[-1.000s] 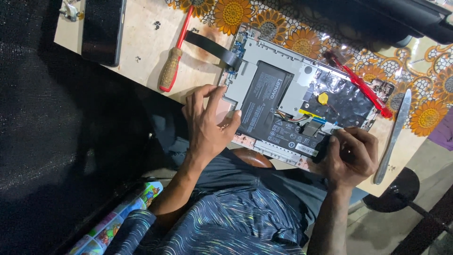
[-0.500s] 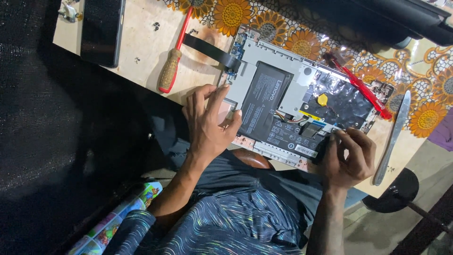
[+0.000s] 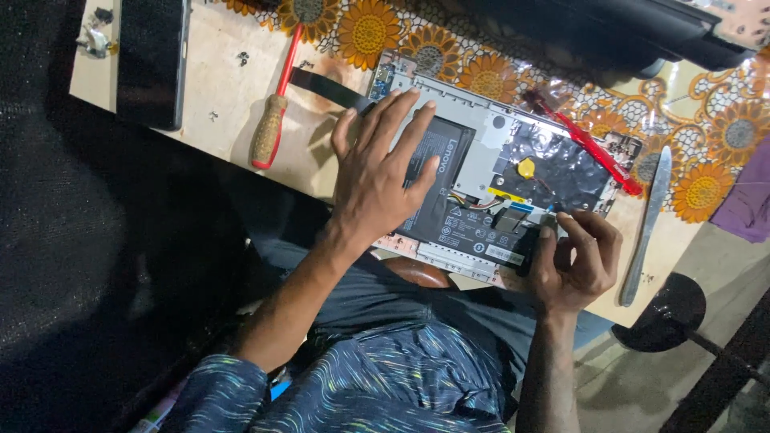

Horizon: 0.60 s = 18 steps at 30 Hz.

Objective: Disassembling a laptop by removing internal screws and disconnecting components like the battery and ribbon cables.

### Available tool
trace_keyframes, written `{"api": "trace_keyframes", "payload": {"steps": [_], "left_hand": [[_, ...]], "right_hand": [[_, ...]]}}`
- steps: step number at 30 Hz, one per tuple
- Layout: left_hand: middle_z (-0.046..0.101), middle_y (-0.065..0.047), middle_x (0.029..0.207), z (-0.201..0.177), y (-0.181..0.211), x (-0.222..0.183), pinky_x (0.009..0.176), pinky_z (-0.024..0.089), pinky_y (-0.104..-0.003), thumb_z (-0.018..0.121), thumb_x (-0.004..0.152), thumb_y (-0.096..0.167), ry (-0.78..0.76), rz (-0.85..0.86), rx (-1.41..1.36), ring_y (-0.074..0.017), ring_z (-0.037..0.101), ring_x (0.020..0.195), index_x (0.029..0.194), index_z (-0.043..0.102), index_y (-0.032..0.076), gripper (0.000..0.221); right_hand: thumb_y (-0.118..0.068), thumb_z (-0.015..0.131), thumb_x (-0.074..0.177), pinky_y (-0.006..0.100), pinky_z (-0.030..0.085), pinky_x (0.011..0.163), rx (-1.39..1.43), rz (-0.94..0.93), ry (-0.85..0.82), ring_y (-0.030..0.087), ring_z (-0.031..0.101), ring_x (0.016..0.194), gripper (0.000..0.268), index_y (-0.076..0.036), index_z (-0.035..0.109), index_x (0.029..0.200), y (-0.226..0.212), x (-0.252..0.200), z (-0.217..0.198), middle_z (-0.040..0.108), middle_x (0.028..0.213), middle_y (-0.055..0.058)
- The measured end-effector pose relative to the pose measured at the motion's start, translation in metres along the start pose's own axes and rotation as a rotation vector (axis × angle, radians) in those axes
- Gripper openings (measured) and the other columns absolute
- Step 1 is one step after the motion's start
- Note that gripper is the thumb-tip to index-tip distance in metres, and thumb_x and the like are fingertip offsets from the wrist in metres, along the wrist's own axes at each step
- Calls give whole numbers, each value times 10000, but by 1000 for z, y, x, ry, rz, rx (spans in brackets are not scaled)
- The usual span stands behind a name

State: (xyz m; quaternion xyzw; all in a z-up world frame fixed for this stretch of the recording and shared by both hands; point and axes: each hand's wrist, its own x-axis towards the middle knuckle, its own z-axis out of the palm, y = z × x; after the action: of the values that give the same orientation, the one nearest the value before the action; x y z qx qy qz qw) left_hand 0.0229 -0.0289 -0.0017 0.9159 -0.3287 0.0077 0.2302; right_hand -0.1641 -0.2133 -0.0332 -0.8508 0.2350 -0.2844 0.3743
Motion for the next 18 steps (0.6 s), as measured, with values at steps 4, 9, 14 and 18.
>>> {"api": "trace_keyframes", "payload": {"steps": [4,9,14,18], "left_hand": [[471,-111,1431,14,2,12,1124,109,-555,635,937,300,18,50,-21,-263,429,1363,1359,550,92,477],[508,-176,1382,20,4,14,1110,36,-596,585,980,353,35,69,27,-332,478,1323,1311,593,59,443],[566,-238,1262,20,8,22,1124,69,-621,591,960,391,-4,89,83,-401,556,1221,1221,642,-1,474],[565,-239,1239,10,11,35,1088,218,-598,614,923,399,-135,68,96,-406,572,1184,1199,654,2,484]], "right_hand": [[-19,700,906,240,403,475,-1,-98,42,201,543,778,160,23,701,1060,13,2,1,566,1062,172],[-110,739,917,252,415,417,-10,-178,75,225,607,768,152,-9,743,1031,17,5,3,585,1000,147],[-92,722,915,239,385,394,30,-158,69,154,550,589,131,-15,736,1020,2,12,4,601,995,159],[-72,714,912,241,386,393,30,-146,74,142,517,543,129,-3,733,1020,3,10,3,603,999,165]]}}
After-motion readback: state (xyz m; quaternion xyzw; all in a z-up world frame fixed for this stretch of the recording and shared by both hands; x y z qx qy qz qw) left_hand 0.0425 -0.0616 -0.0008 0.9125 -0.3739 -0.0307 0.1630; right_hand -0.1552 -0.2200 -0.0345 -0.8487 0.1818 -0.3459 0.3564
